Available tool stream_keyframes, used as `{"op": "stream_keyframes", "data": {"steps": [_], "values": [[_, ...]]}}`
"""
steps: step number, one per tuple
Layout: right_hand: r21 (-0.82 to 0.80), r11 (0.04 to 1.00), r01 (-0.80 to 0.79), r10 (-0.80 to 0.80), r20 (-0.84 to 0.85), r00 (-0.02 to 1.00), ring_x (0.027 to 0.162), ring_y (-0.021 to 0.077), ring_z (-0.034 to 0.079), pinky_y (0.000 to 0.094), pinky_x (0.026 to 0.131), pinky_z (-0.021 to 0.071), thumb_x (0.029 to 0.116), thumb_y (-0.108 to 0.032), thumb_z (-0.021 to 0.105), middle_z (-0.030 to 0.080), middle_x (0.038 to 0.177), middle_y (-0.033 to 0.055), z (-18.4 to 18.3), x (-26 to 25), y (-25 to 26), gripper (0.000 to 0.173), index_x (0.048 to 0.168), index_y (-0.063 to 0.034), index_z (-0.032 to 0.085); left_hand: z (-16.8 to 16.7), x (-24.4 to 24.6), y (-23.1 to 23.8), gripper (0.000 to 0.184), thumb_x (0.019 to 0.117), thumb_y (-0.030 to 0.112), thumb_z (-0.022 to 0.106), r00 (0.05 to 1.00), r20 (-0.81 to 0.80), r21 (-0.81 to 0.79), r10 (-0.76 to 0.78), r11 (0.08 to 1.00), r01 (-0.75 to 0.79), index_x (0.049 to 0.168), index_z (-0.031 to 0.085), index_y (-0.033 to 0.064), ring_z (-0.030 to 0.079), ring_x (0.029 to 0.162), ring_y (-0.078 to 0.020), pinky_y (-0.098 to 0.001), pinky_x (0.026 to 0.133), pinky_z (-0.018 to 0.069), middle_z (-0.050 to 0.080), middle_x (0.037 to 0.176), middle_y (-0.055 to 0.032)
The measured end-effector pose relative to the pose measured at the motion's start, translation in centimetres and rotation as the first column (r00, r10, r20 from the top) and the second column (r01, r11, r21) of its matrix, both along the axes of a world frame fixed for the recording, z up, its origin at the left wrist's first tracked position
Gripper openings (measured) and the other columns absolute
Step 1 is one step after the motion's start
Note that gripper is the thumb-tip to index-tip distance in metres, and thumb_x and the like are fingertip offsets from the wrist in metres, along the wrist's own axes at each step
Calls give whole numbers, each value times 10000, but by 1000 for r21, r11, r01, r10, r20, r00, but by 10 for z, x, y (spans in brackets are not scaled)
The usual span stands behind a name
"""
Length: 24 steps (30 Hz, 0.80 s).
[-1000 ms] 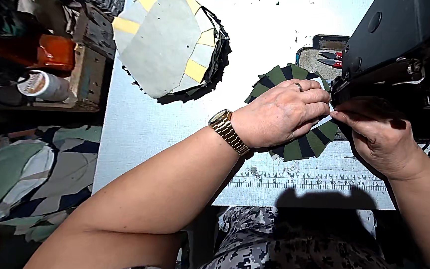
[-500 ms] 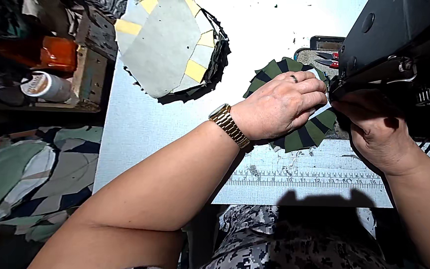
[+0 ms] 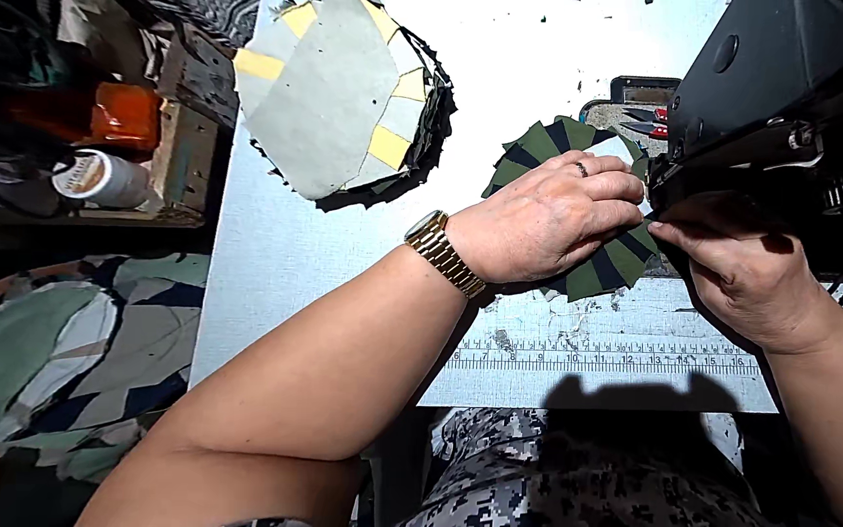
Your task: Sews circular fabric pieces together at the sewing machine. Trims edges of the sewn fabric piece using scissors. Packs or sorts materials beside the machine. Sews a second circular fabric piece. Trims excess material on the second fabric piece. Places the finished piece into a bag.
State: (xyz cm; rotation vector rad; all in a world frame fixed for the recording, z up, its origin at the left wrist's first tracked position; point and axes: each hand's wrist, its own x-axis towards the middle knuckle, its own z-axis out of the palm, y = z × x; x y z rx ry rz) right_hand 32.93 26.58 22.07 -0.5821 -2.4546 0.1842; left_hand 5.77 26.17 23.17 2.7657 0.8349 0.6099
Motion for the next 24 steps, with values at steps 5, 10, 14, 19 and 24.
{"op": "stream_keyframes", "data": {"steps": [5, 10, 14, 19, 24], "values": [[0, 999, 52, -52, 38, 998, 1146, 302, 661, 397, 1022, 517, 1005, 2, 549, 709, 1153, 188, 2, -2, -1, 238, 1133, 23, 749, 0, 1, 0, 358, 1067, 234, 437, 998, -29, -31, 62, 998, -63, 1284, 700, 126, 483, 1423, -274, -471, 1189, 364, 623, 1422, -64], [18, 1000, 19, -18, -23, 1000, 1148, 310, 660, 392, 1015, 525, 982, 34, 544, 707, 1166, 203, 2, -1, -3, 262, 1142, 22, 751, 0, 5, -1, 372, 1073, 277, 432, 989, -60, -26, 133, 991, -135, 1309, 682, 134, 482, 1416, -287, -499, 1162, 380, 603, 1439, -68], [-12, 1000, -9, 9, 24, 1000, 1148, 318, 660, 414, 1018, 519, 977, 27, 533, 713, 1156, 199, -1, 0, -4, 276, 1128, -5, 762, -2, 7, -2, 380, 1075, 278, 427, 985, -63, -14, 164, 986, -165, 1322, 673, 127, 483, 1410, -293, -503, 1154, 384, 598, 1440, -77], [-23, 999, 25, -24, 40, 999, 1160, 313, 652, 407, 1019, 520, 991, 14, 543, 709, 1171, 186, 2, -1, -3, 259, 1127, 0, 762, -2, 11, -4, 414, 1082, 298, 398, 972, -81, -6, 222, 975, -224, 1362, 651, 125, 468, 1423, -312, -525, 1159, 374, 575, 1467, -95], [-24, 999, 41, -39, 57, 998, 1182, 313, 647, 399, 1035, 513, 1002, 2, 539, 702, 1201, 190, 3, 0, -2, 263, 1155, 5, 753, -1, 3, -5, 419, 1067, 278, 409, 988, -43, -12, 145, 989, -146, 1391, 637, 141, 373, 1499, -321, -550, 1229, 271, 545, 1512, -88]]}}
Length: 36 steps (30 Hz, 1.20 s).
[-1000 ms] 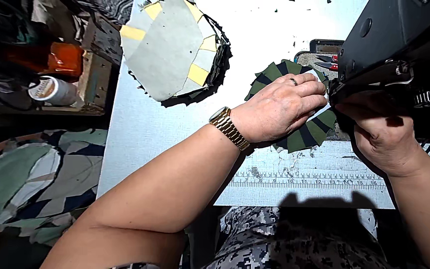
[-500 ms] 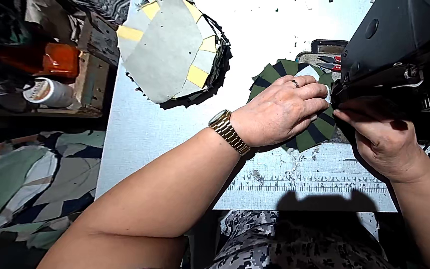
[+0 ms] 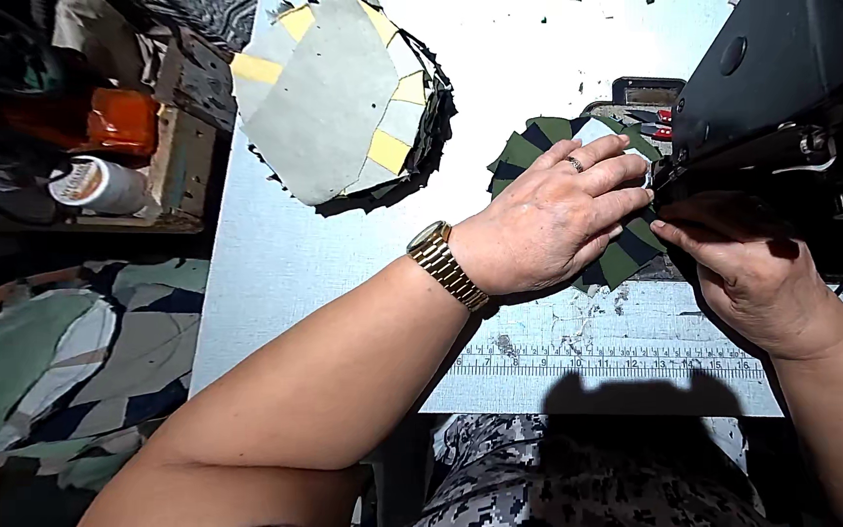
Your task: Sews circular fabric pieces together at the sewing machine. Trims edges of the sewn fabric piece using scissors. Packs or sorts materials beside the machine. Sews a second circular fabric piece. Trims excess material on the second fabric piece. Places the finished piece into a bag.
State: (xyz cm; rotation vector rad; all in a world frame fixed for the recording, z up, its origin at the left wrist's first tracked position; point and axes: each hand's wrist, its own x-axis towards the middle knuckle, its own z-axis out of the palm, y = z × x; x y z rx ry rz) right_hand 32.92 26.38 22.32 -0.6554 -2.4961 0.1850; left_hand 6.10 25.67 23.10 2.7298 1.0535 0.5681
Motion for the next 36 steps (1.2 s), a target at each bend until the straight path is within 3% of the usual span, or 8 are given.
{"op": "stream_keyframes", "data": {"steps": [2, 11, 19, 27, 32, 36], "values": [[11, 1000, -7, 7, -18, 1000, 1181, 322, 647, 409, 1035, 511, 996, 10, 538, 702, 1196, 198, 0, 0, -1, 262, 1142, 7, 756, 1, -3, 0, 399, 1065, 280, 423, 999, 15, -19, -47, 999, 47, 1355, 669, 160, 387, 1497, -304, -564, 1246, 247, 577, 1488, -63], [11, 997, -73, 73, -20, 997, 1156, 308, 670, 417, 1039, 513, 967, 49, 503, 721, 1164, 199, -5, 1, -4, 312, 1151, 10, 752, 3, -7, 5, 386, 1066, 284, 433, 997, -18, -29, -81, 996, 81, 1329, 685, 157, 456, 1450, -279, -480, 1219, 328, 609, 1449, -55], [46, 999, -18, 19, -29, 999, 1193, 327, 652, 424, 1050, 511, 981, 39, 517, 701, 1216, 207, -3, -1, -5, 298, 1165, 2, 748, 3, -1, 1, 410, 1072, 316, 418, 999, -39, -25, 17, 1000, -18, 1368, 662, 173, 436, 1459, -294, -501, 1207, 327, 587, 1470, -67], [58, 998, 11, -11, -2, 1000, 1163, 325, 662, 410, 1025, 521, 990, 29, 520, 713, 1172, 200, -4, -2, -3, 279, 1145, 14, 751, 4, 14, -12, 501, 1085, 388, 330, 980, -121, -24, 155, 987, -159, 1445, 597, 164, 427, 1460, -341, -542, 1164, 351, 540, 1518, -105], [40, 999, 17, -16, -9, 1000, 1163, 314, 660, 404, 1029, 517, 993, 23, 526, 711, 1172, 198, -2, -2, -4, 273, 1148, 15, 752, 5, 7, -12, 477, 1082, 334, 357, 993, -62, -25, 103, 994, -104, 1488, 559, 188, 388, 1491, -344, -548, 1206, 304, 502, 1553, -118], [40, 999, 16, -16, -12, 1000, 1163, 310, 660, 405, 1029, 517, 994, 14, 539, 711, 1174, 194, -4, -1, -4, 264, 1148, 8, 754, 8, -4, -6, 371, 1059, 222, 441, 1000, -8, 16, -6, 1000, 6, 1330, 678, 132, 443, 1458, -330, -551, 1211, 321, 604, 1449, -95]]}}
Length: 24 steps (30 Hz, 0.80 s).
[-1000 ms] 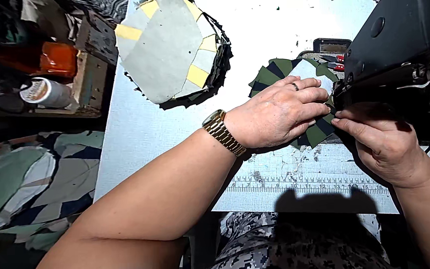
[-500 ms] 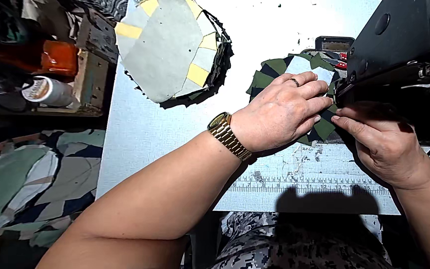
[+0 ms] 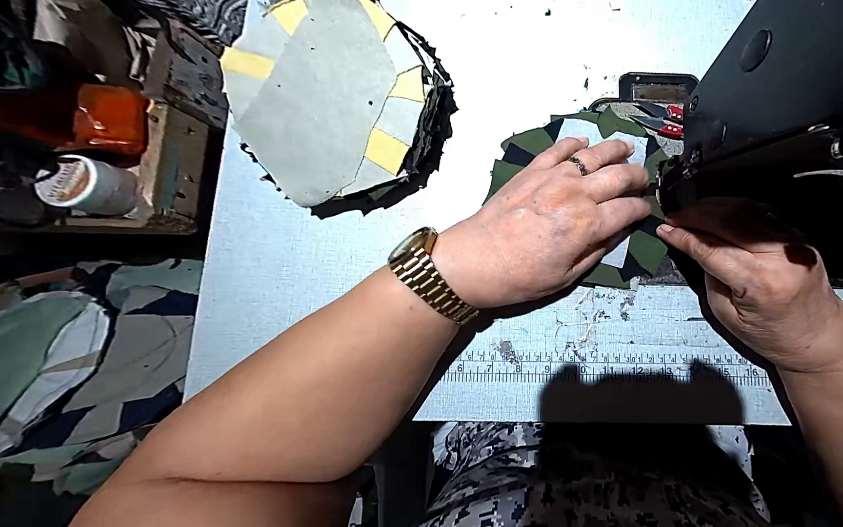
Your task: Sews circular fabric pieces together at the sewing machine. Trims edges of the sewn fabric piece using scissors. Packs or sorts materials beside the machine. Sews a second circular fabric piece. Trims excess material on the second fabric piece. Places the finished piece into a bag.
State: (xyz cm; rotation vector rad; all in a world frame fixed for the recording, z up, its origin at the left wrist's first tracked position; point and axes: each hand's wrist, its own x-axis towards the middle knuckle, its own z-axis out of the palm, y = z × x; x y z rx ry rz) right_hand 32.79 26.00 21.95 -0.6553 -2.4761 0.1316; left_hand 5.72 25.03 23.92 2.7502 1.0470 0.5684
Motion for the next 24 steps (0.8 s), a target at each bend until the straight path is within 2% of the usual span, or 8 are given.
{"op": "stream_keyframes", "data": {"steps": [3, 8, 14, 19, 22, 24], "values": [[4, 1000, -2, 2, 2, 1000, 1168, 312, 658, 401, 1036, 513, 990, 24, 538, 712, 1178, 191, 0, 0, 1, 267, 1152, 14, 750, -2, -7, 5, 356, 1062, 233, 462, 998, 3, -43, -70, 997, 70, 1307, 696, 123, 474, 1431, -310, -473, 1197, 365, 617, 1428, -97], [32, 999, 21, -21, 0, 1000, 1184, 319, 654, 401, 1044, 509, 997, 23, 544, 705, 1197, 193, 1, 0, 2, 261, 1169, 20, 739, -1, -1, 3, 373, 1062, 263, 444, 998, -55, -29, -1, 1000, -1, 1328, 685, 159, 488, 1408, -324, -521, 1142, 405, 602, 1439, -94], [12, 999, -48, 48, 7, 999, 1174, 323, 663, 427, 1046, 509, 975, 39, 509, 713, 1186, 210, -1, 2, 0, 300, 1152, 7, 750, -2, 2, 2, 378, 1059, 261, 437, 997, -77, -5, 25, 1000, -26, 1330, 677, 154, 502, 1388, -340, -530, 1103, 430, 609, 1423, -103], [1, 1000, -8, 8, 16, 1000, 1185, 329, 654, 421, 1045, 507, 986, 41, 523, 711, 1197, 194, 1, 0, 0, 286, 1151, 2, 753, -3, 8, -2, 379, 1054, 263, 439, 992, -91, 20, 86, 996, -84, 1322, 679, 144, 517, 1359, -352, -524, 1036, 458, 610, 1417, -110], [5, 1000, 7, -7, 21, 1000, 1197, 328, 649, 426, 1053, 503, 992, 26, 532, 703, 1218, 190, 1, 0, 0, 274, 1163, 8, 746, -5, 13, -4, 387, 1068, 304, 425, 986, -98, 20, 137, 991, -135, 1317, 676, 147, 517, 1358, -343, -505, 1040, 452, 621, 1395, -103], [6, 1000, 12, -13, 15, 1000, 1196, 323, 650, 421, 1048, 506, 995, 21, 534, 700, 1228, 188, 1, 0, 0, 273, 1167, 6, 745, -5, 11, -4, 410, 1074, 325, 412, 988, -81, 19, 133, 991, -132, 1355, 661, 159, 504, 1378, -341, -516, 1071, 429, 597, 1436, -111]]}}
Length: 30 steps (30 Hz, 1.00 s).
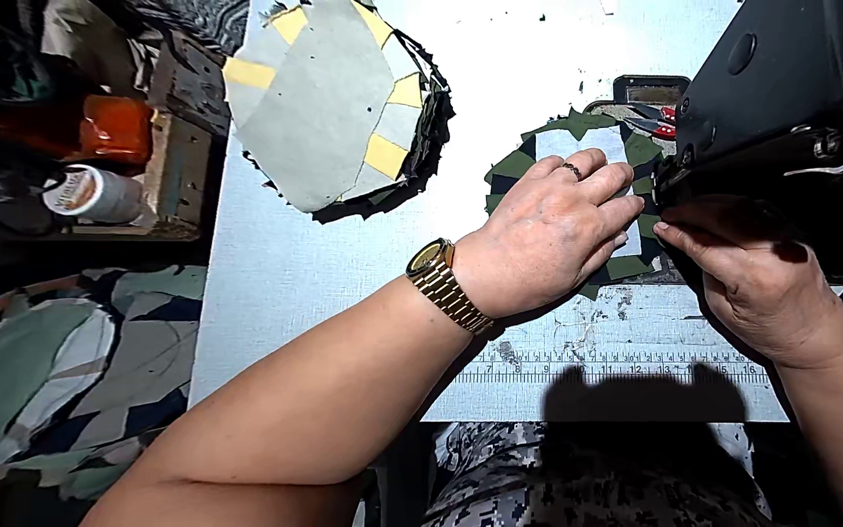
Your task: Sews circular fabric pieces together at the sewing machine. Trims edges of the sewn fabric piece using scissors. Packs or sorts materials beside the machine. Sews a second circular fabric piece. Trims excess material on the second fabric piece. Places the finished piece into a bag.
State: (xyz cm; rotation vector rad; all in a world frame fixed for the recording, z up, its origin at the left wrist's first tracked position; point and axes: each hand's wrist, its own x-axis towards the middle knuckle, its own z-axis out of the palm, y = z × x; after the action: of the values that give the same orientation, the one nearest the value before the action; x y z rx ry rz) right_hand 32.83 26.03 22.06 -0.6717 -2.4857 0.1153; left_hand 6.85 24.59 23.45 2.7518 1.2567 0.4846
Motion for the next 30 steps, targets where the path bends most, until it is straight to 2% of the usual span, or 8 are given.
{"op": "stream_keyframes", "data": {"steps": [2, 4, 6, 9, 14, 20, 24, 30], "values": [[-4, 1000, 0, 0, 0, 1000, 1196, 321, 648, 420, 1043, 508, 998, 19, 530, 698, 1229, 188, 0, 0, 0, 276, 1171, 2, 745, 2, -4, 1, 410, 1067, 303, 428, 999, 41, 26, -31, 999, 30, 1381, 653, 168, 477, 1414, -345, -568, 1156, 352, 572, 1472, -121], [-6, 1000, 0, 0, 1, 1000, 1195, 321, 647, 422, 1041, 508, 1000, 15, 536, 698, 1224, 189, 0, 1, -1, 268, 1167, 3, 745, 5, -9, 3, 387, 1041, 272, 462, 992, 81, 35, -99, 995, 96, 1346, 676, 164, 450, 1441, -352, -624, 1202, 272, 582, 1462, -117], [-4, 1000, -1, 1, 4, 1000, 1198, 322, 646, 422, 1045, 506, 1004, 9, 543, 697, 1227, 189, 0, 1, -1, 261, 1168, 2, 745, 5, -13, 5, 349, 1031, 243, 483, 977, 104, 1, -185, 982, 186, 1279, 714, 156, 482, 1415, -328, -583, 1203, 306, 629, 1402, -92], [13, 1000, -4, 5, -18, 1000, 1201, 324, 646, 421, 1053, 501, 1000, 12, 537, 697, 1227, 197, 1, 1, -1, 267, 1168, 7, 745, 2, -16, 10, 357, 1045, 235, 468, 963, 102, -46, -251, 965, 257, 1280, 717, 134, 503, 1395, -305, -482, 1175, 375, 640, 1389, -90], [8, 1000, -21, 21, -14, 1000, 1158, 314, 660, 416, 1020, 516, 990, 28, 531, 710, 1177, 189, 0, 1, -1, 286, 1167, -9, 752, 4, -11, 8, 382, 1057, 298, 440, 987, 30, -46, -159, 986, 160, 1310, 693, 167, 494, 1392, -307, -517, 1117, 407, 614, 1414, -81], [22, 1000, -8, 9, -48, 999, 1156, 316, 665, 412, 1025, 520, 992, 38, 529, 710, 1172, 199, 2, -1, -2, 279, 1165, 8, 746, 1, -3, 5, 404, 1048, 295, 428, 996, -19, -25, -83, 996, 82, 1354, 664, 178, 487, 1382, -340, -543, 1029, 434, 599, 1426, -94], [-12, 1000, -8, 8, 7, 1000, 1174, 321, 648, 434, 1030, 507, 998, 29, 509, 701, 1191, 193, 0, -4, -2, 310, 1203, -13, 738, 3, 0, 4, 398, 1054, 301, 428, 998, -33, -25, -60, 998, 59, 1356, 658, 179, 482, 1385, -345, -547, 1024, 438, 598, 1422, -97], [-28, 999, 19, -19, 18, 1000, 1172, 322, 648, 428, 1018, 510, 995, 38, 509, 707, 1182, 181, 1, -4, -2, 299, 1165, -9, 751, 2, 3, 1, 416, 1051, 322, 412, 999, -34, -22, -34, 999, 34, 1351, 663, 181, 495, 1356, -337, -526, 993, 434, 617, 1379, -90]]}}
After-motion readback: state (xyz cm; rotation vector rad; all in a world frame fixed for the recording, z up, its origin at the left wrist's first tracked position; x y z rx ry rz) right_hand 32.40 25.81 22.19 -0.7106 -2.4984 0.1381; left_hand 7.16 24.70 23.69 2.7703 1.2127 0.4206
